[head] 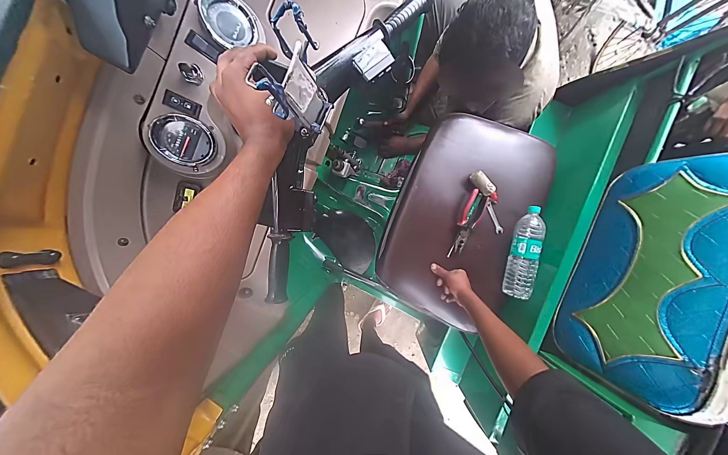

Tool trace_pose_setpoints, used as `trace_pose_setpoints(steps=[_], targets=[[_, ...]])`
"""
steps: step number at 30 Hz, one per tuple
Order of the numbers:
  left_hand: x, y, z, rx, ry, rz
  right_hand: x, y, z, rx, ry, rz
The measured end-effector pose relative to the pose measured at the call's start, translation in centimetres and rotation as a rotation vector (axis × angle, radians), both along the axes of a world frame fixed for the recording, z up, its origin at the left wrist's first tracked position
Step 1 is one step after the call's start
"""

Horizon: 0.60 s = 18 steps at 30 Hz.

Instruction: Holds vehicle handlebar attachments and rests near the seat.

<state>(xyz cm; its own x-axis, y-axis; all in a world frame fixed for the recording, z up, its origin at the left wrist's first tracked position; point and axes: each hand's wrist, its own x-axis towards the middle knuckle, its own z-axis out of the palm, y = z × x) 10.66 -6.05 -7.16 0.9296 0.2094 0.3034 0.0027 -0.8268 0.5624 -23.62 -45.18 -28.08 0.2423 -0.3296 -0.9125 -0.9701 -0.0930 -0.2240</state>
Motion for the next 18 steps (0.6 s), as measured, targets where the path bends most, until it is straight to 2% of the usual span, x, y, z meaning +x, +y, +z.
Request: trace_pose_setpoints(steps=[18], targets=[[0.00, -0.05, 0.17, 0.010, 0.010, 0.009, -0.02, -0.02, -0.16, -0.005, -0.011, -0.010]])
